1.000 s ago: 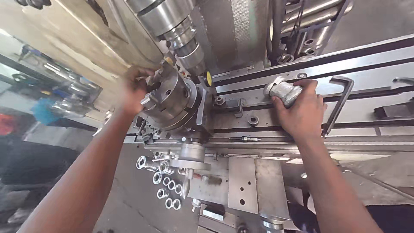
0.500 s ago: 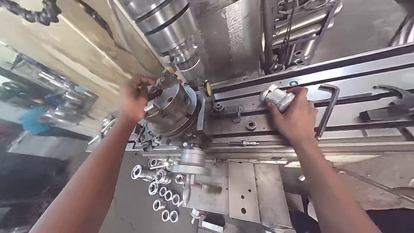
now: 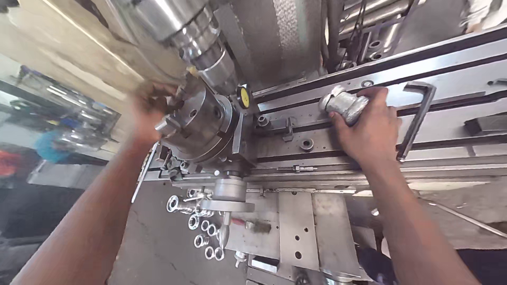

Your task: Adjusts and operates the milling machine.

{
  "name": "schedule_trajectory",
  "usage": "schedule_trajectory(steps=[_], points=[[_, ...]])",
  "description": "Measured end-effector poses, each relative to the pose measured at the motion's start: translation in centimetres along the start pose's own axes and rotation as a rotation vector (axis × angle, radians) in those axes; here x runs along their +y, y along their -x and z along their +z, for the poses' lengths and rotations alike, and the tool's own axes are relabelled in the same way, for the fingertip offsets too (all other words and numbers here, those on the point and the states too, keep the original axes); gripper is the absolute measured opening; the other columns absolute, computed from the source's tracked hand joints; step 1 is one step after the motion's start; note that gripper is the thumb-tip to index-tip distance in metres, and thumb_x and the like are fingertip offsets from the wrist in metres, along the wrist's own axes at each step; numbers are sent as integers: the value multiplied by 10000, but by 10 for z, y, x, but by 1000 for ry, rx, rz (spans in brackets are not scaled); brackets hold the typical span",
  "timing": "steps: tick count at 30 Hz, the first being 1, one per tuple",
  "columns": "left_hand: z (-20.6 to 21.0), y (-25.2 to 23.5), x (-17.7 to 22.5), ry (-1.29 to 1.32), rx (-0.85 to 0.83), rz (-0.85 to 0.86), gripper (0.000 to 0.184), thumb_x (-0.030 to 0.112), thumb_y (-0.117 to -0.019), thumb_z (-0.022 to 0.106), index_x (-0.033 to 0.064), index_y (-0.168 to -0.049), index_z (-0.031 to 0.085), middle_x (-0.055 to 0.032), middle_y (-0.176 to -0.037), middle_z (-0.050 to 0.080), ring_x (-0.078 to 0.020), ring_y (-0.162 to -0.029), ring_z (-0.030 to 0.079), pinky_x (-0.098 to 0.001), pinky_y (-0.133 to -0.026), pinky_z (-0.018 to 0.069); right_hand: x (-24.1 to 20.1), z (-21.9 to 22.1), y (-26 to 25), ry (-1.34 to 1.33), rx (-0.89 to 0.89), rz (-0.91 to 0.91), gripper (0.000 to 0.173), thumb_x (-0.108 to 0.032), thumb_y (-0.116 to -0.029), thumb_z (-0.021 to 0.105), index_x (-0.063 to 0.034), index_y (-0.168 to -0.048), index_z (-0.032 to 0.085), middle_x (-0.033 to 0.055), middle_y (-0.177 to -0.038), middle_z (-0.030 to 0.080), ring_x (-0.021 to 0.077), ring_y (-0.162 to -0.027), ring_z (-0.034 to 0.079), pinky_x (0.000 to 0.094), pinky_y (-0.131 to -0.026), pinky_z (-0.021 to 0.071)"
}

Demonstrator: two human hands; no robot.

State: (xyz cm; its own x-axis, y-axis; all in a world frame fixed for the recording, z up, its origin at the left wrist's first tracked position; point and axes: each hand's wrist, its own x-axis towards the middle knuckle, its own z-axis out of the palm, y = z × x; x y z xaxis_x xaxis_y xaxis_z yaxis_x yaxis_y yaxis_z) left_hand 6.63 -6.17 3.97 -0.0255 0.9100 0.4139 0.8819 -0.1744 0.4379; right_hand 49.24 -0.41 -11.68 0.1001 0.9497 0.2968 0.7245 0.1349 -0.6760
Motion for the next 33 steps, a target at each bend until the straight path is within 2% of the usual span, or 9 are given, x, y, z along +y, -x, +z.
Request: schedule_trajectory(steps=[5, 7, 11, 13, 17, 24, 27, 30, 33], points=[[-3, -2, -7, -15, -5, 70, 324, 113, -945, 488, 14, -1227, 613, -52, -1192, 659, 6, -941, 606, -205, -843, 507, 0, -1, 2, 24, -25, -6, 764, -528, -907, 674, -75, -1455, 397, 312, -1194, 624, 552, -1128, 589, 746, -899, 414], [-3, -1, -9, -24, 7, 60, 328, 146, -956, 489, 63, -1239, 632, -28, -1184, 670, 3, -935, 617, -212, -842, 517, 2, -1, 1, 32, -23, -12, 759, -540, -904, 678, -98, -1449, 390, 307, -1191, 628, 556, -1101, 602, 750, -856, 436], [-1, -1, -9, -26, 47, 35, 306, 156, -969, 493, 78, -1220, 650, 4, -1125, 675, 29, -910, 609, -196, -838, 510, 0, -2, 3, 52, -25, 0, 762, -553, -902, 673, -110, -1445, 374, 303, -1126, 635, 537, -994, 638, 737, -757, 458], [-1, -2, -11, -25, 61, 31, 323, 147, -947, 488, 96, -1223, 648, 29, -1131, 675, 44, -934, 608, -183, -849, 503, -1, -2, 4, 46, -24, -7, 758, -544, -907, 678, -108, -1445, 371, 287, -1138, 638, 507, -989, 649, 720, -765, 472], [-1, -3, -15, -48, 81, 37, 333, 155, -959, 482, 113, -1229, 672, 22, -1159, 685, 28, -963, 613, -196, -865, 497, 2, 0, 4, 48, -16, -27, 756, -546, -905, 673, -114, -1446, 369, 266, -1171, 638, 473, -1015, 657, 706, -790, 485], [0, -5, -25, 24, 97, 79, 299, 184, -992, 472, 140, -1205, 676, 46, -1156, 687, 28, -937, 620, -194, -836, 507, 1, 0, 6, 39, -16, -13, 724, -514, -900, 695, -128, -1429, 386, 229, -1130, 646, 417, -971, 666, 666, -774, 501], [1, -3, -30, 30, 105, 118, 297, 187, -987, 475, 117, -1205, 664, 24, -1159, 693, 24, -943, 626, -201, -841, 517, 0, -1, 7, 55, -14, -20, 719, -510, -901, 693, -119, -1424, 393, 228, -1110, 651, 421, -964, 669, 659, -764, 505], [0, 9, -8, -38, 88, 35, 318, 191, -994, 489, 50, -1253, 608, -11, -1129, 660, 49, -911, 593, -191, -829, 510, -2, -3, 8, 68, -18, 13, 736, -520, -898, 700, -121, -1441, 404, 262, -1066, 655, 483, -928, 660, 697, -728, 486], [-1, 6, -10, -15, 67, 87, 335, 166, -979, 493, -20, -1233, 606, -91, -1121, 679, -4, -884, 620, -233, -813, 535, 2, -2, 7, 44, 1, 22, 747, -531, -882, 711, -102, -1428, 435, 258, -1122, 645, 489, -1014, 640, 698, -808, 485]])
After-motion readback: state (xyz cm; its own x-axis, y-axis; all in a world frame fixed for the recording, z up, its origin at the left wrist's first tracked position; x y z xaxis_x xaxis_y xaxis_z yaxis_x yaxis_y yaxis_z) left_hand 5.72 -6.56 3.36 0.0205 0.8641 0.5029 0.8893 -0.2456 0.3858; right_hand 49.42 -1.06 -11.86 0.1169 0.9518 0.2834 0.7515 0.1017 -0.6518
